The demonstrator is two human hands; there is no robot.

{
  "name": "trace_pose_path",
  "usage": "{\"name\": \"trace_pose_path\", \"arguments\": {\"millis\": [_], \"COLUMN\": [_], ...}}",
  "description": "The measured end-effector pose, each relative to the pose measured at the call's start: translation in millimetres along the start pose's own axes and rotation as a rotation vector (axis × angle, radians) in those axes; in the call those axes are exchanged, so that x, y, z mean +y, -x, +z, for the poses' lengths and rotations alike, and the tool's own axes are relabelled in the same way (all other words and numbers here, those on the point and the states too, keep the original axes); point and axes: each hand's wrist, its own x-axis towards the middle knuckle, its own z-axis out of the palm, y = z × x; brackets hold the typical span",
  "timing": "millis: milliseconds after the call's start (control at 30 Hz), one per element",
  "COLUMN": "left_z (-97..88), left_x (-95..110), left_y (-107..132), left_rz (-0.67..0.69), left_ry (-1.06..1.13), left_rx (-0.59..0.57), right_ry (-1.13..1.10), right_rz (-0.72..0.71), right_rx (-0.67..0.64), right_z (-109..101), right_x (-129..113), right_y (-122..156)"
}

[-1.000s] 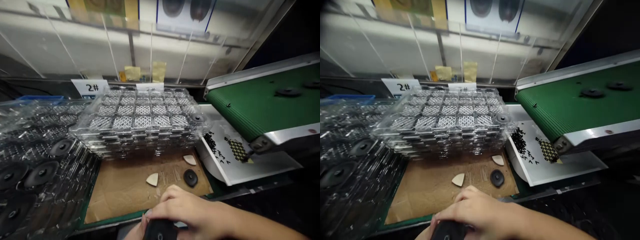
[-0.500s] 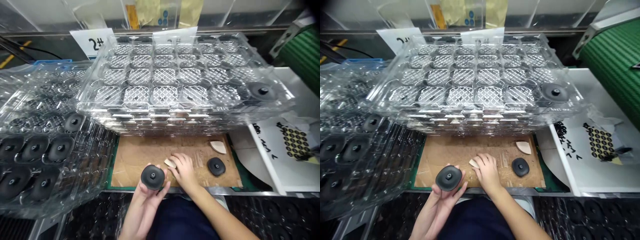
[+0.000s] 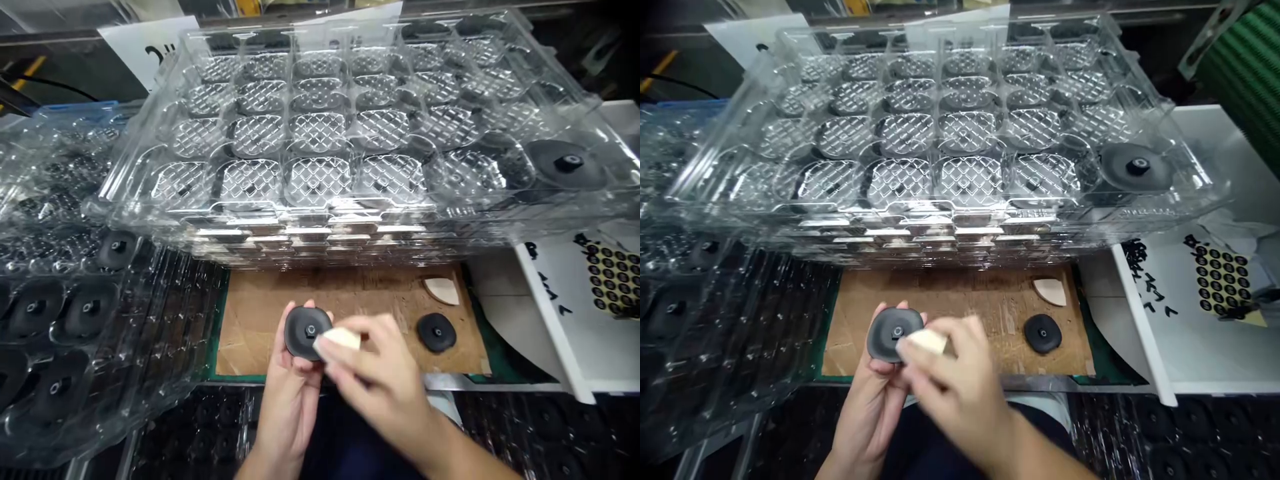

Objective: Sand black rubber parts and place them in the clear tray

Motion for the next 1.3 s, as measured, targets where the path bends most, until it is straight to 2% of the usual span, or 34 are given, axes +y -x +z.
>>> {"name": "trace_pose_path", "arguments": {"millis": [100, 200, 300, 433, 533, 667, 767, 900, 1033, 1133, 1233, 1300], "left_z": [2.9, 5.5, 9.2, 12.5, 12.8, 11.4, 10.1, 9.7, 11.1, 12.4, 13.3, 13.1], "left_x": [-2, -2, -1, 0, 1, 2, 2, 3, 4, 4, 3, 3], "left_y": [4, 7, 7, 5, 5, 6, 6, 6, 6, 6, 6, 5], "left_rz": [0.018, 0.021, -0.006, 0.022, -0.002, 0.042, 0.007, 0.032, 0.017, 0.043, 0.01, 0.025], "left_ry": [0.01, 0.015, 0.005, 0.001, 0.001, 0.015, 0.023, 0.003, -0.011, -0.019, -0.023, -0.043], "left_rx": [0.003, 0.015, 0.024, 0.014, 0.011, -0.008, -0.007, -0.001, 0.009, 0.008, 0.003, 0.0], "right_ry": [0.03, 0.06, 0.024, 0.073, 0.03, 0.084, 0.06, 0.085, 0.024, 0.052, -0.025, -0.229], "right_rz": [-0.059, -0.055, -0.095, -0.055, -0.108, -0.043, -0.107, -0.045, -0.093, -0.016, -0.029, 0.143], "right_rx": [0.006, 0.021, -0.017, 0.03, -0.004, 0.018, -0.019, 0.022, -0.015, 0.016, 0.013, 0.005], "right_z": [-2, -6, -8, -8, -8, -8, -7, -7, -8, -10, -11, -11], "right_x": [-9, -7, -6, -7, -7, -6, -6, -7, -8, -10, -7, 4], "right_y": [-1, -1, -2, -3, -3, -4, -5, -6, -5, -3, -3, -5]}}
